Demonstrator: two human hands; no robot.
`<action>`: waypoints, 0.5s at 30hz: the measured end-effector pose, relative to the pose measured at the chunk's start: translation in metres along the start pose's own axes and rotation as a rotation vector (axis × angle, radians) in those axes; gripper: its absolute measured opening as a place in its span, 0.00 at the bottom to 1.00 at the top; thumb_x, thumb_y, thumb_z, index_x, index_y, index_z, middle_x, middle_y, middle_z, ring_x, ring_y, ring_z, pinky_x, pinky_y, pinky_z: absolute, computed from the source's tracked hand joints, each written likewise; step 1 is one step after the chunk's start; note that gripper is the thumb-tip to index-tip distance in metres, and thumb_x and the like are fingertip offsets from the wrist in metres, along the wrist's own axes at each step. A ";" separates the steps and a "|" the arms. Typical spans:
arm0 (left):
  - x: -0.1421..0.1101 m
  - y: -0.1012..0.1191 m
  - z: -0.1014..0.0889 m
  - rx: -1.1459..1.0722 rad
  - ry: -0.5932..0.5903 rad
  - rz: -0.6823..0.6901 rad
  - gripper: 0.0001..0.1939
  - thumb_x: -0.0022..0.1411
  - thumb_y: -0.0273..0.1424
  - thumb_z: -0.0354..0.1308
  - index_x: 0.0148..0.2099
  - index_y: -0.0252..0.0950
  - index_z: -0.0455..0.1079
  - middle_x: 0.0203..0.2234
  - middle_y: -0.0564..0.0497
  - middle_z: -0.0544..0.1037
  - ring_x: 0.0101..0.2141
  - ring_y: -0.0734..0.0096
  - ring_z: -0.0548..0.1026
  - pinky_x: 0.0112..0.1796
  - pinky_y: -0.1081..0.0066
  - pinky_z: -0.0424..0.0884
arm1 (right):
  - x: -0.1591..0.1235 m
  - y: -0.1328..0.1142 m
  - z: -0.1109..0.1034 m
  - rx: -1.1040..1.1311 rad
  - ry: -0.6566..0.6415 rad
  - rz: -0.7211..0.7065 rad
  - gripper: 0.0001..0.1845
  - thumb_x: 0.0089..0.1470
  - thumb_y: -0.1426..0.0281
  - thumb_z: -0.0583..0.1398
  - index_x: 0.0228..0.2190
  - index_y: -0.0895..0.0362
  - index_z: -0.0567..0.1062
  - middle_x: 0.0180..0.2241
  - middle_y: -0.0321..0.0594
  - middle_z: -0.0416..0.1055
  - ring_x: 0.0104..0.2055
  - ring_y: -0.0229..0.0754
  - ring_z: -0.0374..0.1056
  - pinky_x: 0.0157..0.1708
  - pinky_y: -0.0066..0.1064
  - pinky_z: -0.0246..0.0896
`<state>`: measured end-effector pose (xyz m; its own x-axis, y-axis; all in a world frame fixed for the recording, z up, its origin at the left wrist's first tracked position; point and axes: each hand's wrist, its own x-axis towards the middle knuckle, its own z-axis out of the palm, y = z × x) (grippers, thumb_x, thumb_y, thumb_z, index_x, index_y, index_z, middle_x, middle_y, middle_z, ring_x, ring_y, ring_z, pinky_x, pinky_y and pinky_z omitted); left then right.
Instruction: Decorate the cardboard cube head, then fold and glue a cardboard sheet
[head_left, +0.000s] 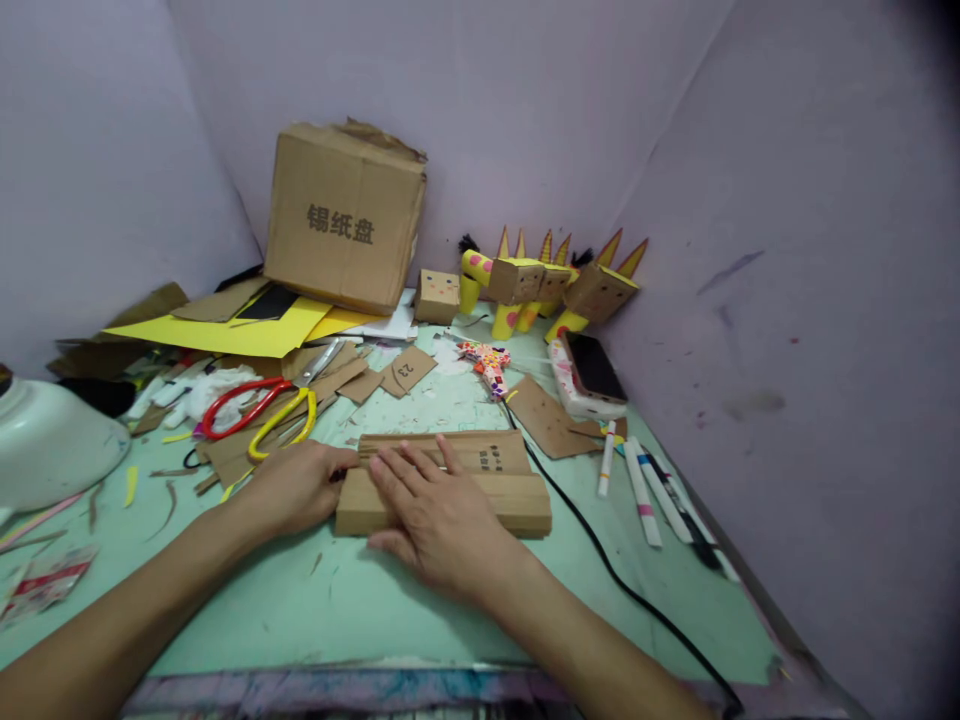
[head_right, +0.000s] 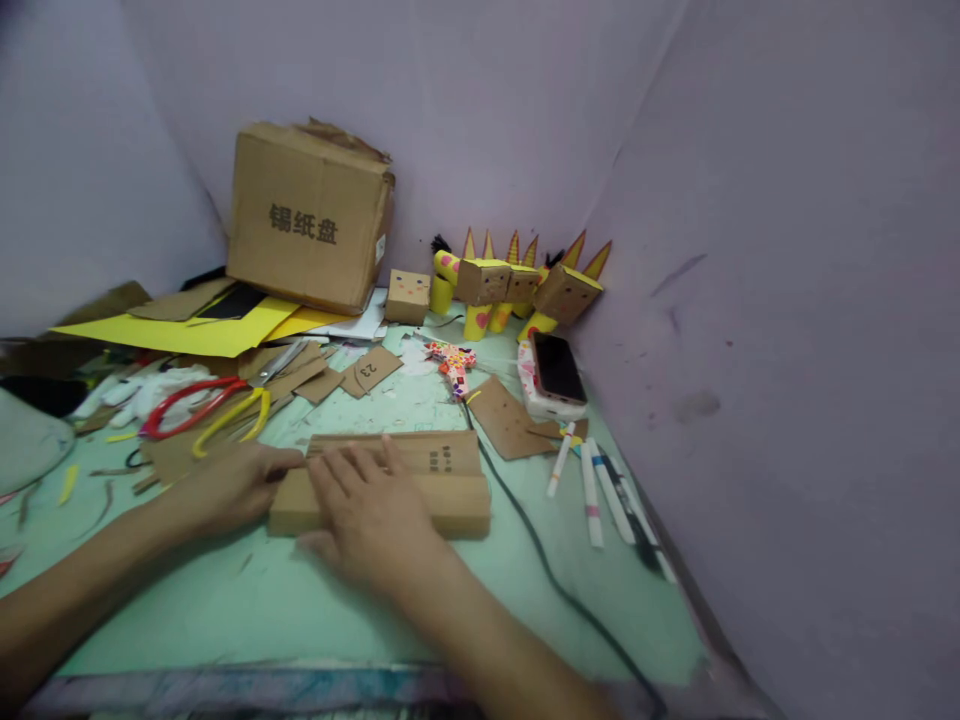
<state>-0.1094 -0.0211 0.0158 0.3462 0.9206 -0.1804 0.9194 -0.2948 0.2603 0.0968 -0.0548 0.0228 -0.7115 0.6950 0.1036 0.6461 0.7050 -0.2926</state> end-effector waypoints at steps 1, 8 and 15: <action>0.000 0.000 0.000 0.003 -0.003 -0.004 0.11 0.54 0.28 0.51 0.31 0.42 0.75 0.27 0.49 0.81 0.30 0.61 0.77 0.28 0.71 0.62 | -0.005 0.004 -0.004 0.003 -0.006 -0.007 0.39 0.58 0.49 0.50 0.61 0.62 0.55 0.63 0.47 0.54 0.64 0.53 0.49 0.63 0.55 0.31; -0.002 0.004 -0.001 0.033 -0.025 -0.030 0.11 0.54 0.27 0.50 0.32 0.42 0.74 0.26 0.51 0.80 0.31 0.62 0.77 0.28 0.73 0.60 | -0.043 0.039 -0.019 -0.083 -0.014 0.174 0.32 0.51 0.60 0.63 0.52 0.67 0.68 0.50 0.55 0.70 0.50 0.58 0.65 0.51 0.50 0.61; -0.003 0.007 -0.003 0.073 -0.033 -0.030 0.12 0.54 0.26 0.48 0.33 0.41 0.73 0.27 0.48 0.80 0.31 0.58 0.77 0.26 0.71 0.59 | -0.045 0.040 -0.013 -0.087 0.065 0.108 0.31 0.49 0.62 0.66 0.51 0.67 0.70 0.49 0.54 0.72 0.49 0.57 0.67 0.51 0.50 0.61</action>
<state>-0.1051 -0.0253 0.0212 0.3232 0.9207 -0.2186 0.9402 -0.2863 0.1844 0.1582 -0.0556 0.0185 -0.6189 0.7733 0.1379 0.7416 0.6331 -0.2219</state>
